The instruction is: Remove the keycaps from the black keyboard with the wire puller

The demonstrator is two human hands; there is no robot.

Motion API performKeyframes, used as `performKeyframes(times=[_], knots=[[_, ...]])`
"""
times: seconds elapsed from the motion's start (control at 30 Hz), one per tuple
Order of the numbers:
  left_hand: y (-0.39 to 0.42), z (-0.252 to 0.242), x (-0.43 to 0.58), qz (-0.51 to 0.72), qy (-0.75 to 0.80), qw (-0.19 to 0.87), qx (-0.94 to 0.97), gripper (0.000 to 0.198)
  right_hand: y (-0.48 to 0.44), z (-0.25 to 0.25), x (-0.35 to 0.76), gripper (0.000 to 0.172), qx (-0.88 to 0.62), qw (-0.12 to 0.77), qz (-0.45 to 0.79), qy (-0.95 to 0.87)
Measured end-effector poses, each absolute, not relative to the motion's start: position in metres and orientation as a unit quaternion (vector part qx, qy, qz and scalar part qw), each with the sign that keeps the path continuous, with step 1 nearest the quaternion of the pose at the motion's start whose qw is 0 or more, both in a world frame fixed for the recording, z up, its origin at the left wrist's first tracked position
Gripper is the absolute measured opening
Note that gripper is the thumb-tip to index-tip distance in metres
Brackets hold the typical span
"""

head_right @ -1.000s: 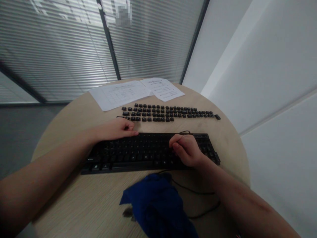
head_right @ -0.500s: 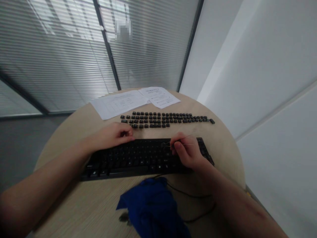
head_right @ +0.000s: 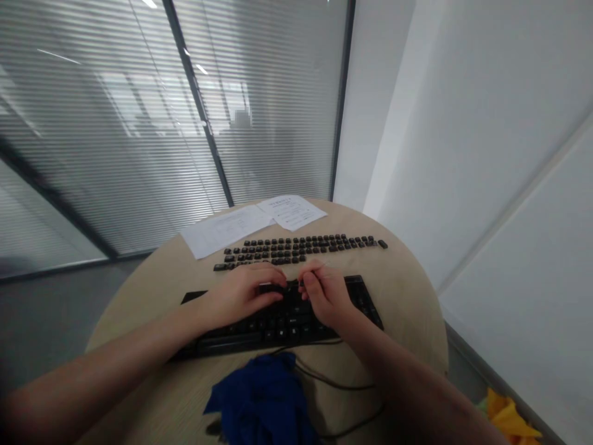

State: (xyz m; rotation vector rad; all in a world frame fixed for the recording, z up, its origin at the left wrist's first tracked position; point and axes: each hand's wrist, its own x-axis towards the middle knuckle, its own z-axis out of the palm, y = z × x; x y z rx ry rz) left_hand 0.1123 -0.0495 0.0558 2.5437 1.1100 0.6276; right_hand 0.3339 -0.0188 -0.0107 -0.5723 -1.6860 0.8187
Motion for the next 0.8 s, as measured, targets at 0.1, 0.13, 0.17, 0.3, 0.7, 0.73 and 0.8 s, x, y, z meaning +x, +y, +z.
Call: performKeyframes(times=[0.1,0.13,0.17,0.3,0.7,0.73,0.8], knots=[[-0.042,0.055,0.119,0.221,0.407,0.130,0.877,0.005,-0.017,-0.009,0.336,0.046,-0.249,0.569,0.340,-0.706],[-0.039,0.056,0.121,0.221,0.410,0.124,0.876,0.004,-0.016,-0.008,0.337,0.046,-0.253,0.574,0.336,-0.703],[-0.036,0.056,0.123,0.221,0.410,0.118,0.877,0.004,-0.015,-0.008,0.338,0.045,-0.257,0.578,0.329,-0.701],[-0.026,0.062,0.134,0.220,0.408,0.093,0.881,0.011,-0.009,-0.006,0.344,0.043,-0.264,0.581,0.277,-0.719],[0.014,0.073,0.146,0.268,0.454,0.179,0.831,0.018,0.019,-0.005,0.362,0.044,-0.348,0.613,0.247,-0.664],[0.024,0.069,0.144,0.276,0.458,0.192,0.823,0.021,0.024,-0.006,0.365,0.045,-0.358,0.626,0.241,-0.649],[0.046,0.061,0.142,0.266,0.472,0.195,0.818,0.028,0.034,-0.009,0.370,0.046,-0.378,0.646,0.230,-0.622]])
